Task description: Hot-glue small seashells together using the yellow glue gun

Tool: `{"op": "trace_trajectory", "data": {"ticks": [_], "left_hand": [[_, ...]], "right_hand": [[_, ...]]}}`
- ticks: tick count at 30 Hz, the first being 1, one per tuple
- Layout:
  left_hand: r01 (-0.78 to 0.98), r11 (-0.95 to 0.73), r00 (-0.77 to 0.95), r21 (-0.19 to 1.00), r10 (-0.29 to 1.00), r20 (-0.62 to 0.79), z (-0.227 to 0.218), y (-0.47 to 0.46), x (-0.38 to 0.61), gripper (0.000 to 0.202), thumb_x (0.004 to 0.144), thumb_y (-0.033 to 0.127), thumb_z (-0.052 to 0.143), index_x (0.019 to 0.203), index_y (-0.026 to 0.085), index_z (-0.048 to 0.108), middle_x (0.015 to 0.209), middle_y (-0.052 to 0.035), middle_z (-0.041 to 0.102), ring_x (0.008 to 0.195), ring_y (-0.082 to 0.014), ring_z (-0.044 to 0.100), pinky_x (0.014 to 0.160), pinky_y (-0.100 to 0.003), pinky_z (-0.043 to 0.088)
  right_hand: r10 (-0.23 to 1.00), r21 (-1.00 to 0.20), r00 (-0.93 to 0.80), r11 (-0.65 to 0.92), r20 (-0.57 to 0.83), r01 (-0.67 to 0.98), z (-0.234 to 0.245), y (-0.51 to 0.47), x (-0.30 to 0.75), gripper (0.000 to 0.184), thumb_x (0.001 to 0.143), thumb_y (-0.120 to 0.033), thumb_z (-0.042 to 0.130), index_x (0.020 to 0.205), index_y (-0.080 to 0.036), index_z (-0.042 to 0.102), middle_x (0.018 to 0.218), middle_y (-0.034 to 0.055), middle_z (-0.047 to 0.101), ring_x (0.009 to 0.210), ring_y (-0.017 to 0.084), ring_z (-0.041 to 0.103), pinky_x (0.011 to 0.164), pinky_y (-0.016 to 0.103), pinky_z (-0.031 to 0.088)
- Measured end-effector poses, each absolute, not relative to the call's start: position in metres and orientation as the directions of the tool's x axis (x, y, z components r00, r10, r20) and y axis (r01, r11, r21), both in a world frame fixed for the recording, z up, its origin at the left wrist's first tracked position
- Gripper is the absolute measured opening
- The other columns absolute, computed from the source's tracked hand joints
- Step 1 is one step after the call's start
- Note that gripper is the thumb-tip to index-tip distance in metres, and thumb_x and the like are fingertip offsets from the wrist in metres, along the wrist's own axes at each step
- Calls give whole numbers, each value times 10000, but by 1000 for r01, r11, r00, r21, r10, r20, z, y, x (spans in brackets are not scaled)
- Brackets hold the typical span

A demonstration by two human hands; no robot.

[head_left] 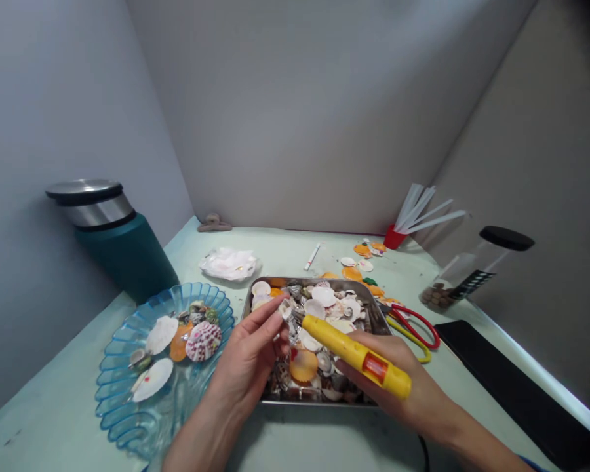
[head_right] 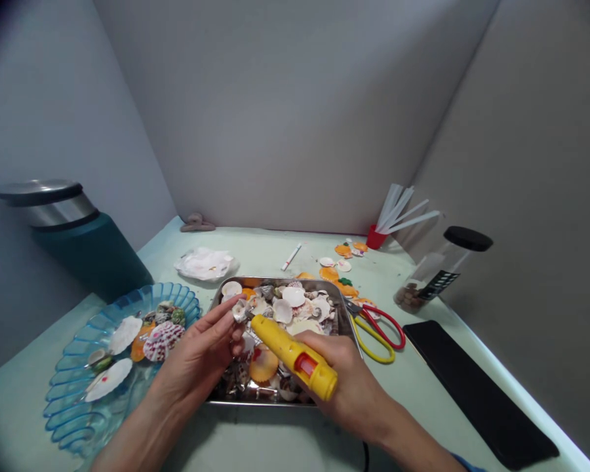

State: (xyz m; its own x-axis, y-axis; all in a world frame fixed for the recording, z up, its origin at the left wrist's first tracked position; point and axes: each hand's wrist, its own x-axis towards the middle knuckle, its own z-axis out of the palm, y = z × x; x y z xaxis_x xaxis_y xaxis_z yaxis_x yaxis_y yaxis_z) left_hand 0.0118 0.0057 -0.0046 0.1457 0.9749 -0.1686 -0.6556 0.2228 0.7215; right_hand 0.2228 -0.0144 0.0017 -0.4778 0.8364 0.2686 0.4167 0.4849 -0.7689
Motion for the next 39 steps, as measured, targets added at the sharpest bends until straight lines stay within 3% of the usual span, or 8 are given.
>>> {"op": "trace_trajectory", "data": {"ticks": [18, 31, 39], "left_hand": [[-651, 275, 205, 708, 961, -186, 0, 4, 11, 259, 807, 205, 624, 1055, 132, 648, 625, 6, 547, 530, -68, 467, 508, -192, 399], [-634, 303, 209, 712, 953, -220, 1, 5, 13, 261, 750, 276, 683, 965, 134, 642, 600, 11, 547, 511, -80, 463, 495, -199, 387], [-663, 297, 214, 687, 955, -207, -1, 5, 12, 125, 796, 239, 634, 866, 135, 630, 624, 5, 554, 512, -76, 476, 501, -201, 410]], "right_hand": [[830, -747, -483, 504, 279, 434, -1, -13, 222, 55, 846, -230, 540, 843, -180, 563, 726, 6, 581, 615, 138, 497, 573, 246, 367], [829, -739, -473, 514, 299, 435, -3, -13, 224, 91, 837, -274, 540, 861, -191, 569, 748, 18, 610, 629, 152, 531, 578, 256, 386], [822, -747, -478, 521, 309, 413, -3, -12, 225, 73, 816, -186, 548, 883, -193, 577, 759, 12, 616, 627, 145, 531, 578, 253, 390]]}}
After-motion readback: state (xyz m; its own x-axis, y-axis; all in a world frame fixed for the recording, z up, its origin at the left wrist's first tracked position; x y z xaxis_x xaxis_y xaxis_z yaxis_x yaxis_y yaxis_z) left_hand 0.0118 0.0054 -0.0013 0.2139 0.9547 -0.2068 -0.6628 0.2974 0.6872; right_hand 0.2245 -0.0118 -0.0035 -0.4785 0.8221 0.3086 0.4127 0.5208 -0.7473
